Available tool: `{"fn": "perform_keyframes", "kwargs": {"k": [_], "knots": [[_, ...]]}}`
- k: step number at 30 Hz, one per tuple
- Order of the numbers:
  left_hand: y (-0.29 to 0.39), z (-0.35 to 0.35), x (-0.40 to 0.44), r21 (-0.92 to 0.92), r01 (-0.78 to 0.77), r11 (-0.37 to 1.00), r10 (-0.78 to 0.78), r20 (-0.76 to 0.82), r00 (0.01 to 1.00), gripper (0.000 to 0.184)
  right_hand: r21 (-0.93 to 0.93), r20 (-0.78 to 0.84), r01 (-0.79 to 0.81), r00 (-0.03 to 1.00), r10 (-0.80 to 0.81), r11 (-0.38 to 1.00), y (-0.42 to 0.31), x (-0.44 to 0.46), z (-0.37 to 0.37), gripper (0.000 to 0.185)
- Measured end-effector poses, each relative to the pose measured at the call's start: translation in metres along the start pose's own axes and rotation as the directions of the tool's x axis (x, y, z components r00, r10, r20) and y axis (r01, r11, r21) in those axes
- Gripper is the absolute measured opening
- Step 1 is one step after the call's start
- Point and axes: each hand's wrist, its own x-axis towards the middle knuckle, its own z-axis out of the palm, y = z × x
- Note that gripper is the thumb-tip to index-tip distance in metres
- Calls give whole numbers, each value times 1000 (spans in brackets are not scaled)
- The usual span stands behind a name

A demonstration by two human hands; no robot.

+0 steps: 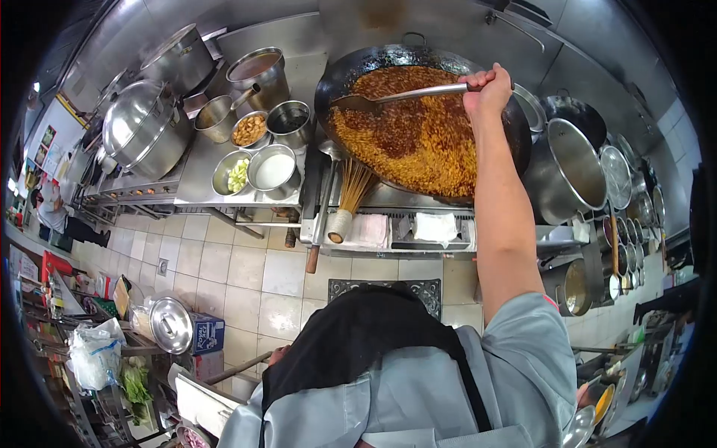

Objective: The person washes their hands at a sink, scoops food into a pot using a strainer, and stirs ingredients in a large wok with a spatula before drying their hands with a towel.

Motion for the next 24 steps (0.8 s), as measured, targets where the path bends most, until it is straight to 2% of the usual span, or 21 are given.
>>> {"fn": "perform_keyframes", "kwargs": {"k": [10, 17, 18, 21, 23, 24], "knots": [[-30, -30, 36, -78, 73, 994, -63, 126, 990, 41, -70, -16, -1, 1000, 0, 998, -86, -97, -5, 35], [-11, -52, 70, -127, 194, 973, -170, 183, 968, 43, -203, 66, 119, 992, -107, 972, -160, -160, 2, 35], [-20, -48, 86, -135, 121, 983, -88, 230, 969, 43, -230, 79, 137, 989, -122, 963, -169, -168, 3, 35], [-18, -44, 103, -217, 53, 975, -18, 164, 986, 44, -302, 191, 170, 975, -115, 938, -188, -187, 2, 35], [-13, -47, 104, -209, -15, 978, 51, 164, 985, 43, -354, 293, 194, 952, -89, 915, -193, -195, -4, 36], [-9, -49, 100, -187, -128, 974, 155, 137, 978, 44, -372, 321, 207, 943, -84, 905, -190, -196, -8, 37]]}}
